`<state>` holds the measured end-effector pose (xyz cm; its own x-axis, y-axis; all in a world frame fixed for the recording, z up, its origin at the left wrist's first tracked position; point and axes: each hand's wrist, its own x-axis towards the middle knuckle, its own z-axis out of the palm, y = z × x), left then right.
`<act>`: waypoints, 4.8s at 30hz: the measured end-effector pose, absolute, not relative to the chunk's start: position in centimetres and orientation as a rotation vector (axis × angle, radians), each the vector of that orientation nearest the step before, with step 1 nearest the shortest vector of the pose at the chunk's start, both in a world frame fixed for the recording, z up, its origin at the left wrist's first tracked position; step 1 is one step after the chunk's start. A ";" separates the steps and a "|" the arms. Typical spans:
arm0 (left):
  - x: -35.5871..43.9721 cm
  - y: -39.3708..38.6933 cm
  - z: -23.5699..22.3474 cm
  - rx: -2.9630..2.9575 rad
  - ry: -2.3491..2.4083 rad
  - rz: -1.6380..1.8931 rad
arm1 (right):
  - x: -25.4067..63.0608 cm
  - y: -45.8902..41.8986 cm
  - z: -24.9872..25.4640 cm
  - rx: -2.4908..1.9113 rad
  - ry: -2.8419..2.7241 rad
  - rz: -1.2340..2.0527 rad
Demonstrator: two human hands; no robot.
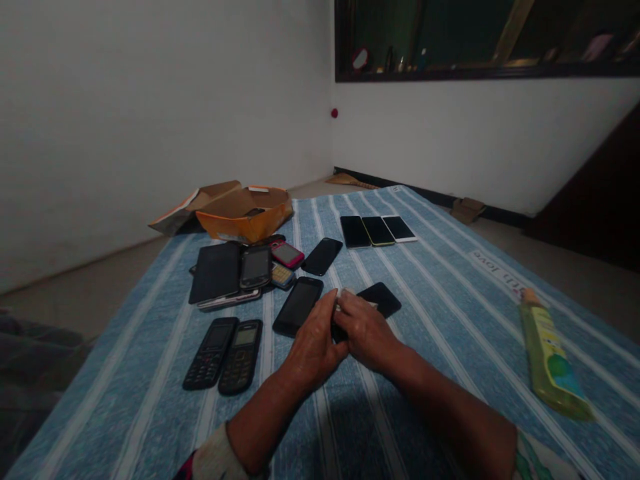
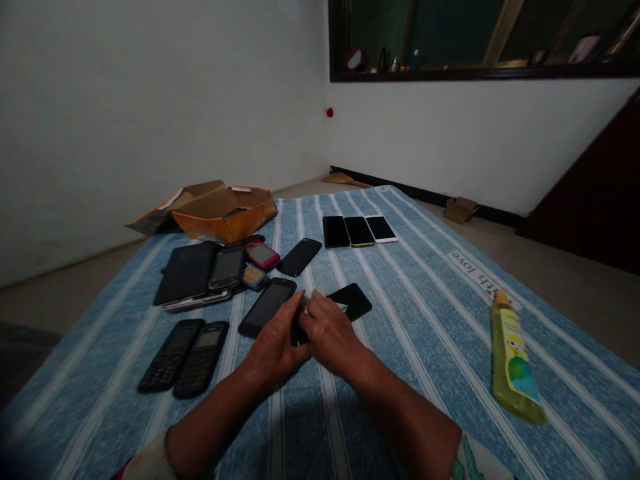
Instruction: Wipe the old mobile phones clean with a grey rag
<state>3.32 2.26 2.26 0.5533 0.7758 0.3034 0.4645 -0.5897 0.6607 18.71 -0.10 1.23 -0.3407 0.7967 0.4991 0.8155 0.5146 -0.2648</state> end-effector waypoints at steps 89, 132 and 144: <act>2.9 1.9 1.8 2.176 0.923 0.874 | 18.7 -0.8 1.6 -1.235 -2.203 0.096; 2.5 2.4 2.0 2.038 0.877 0.814 | 19.4 -4.0 -0.5 -1.395 -2.163 -0.121; 2.5 3.2 2.3 1.514 0.909 0.903 | 18.8 -3.7 0.9 -1.205 -2.266 -0.028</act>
<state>2.53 3.18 2.31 0.4152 0.9073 0.0671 0.0735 -0.1070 0.9915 18.79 -3.71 0.91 -0.4338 0.7567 0.4891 0.7684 0.5942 -0.2378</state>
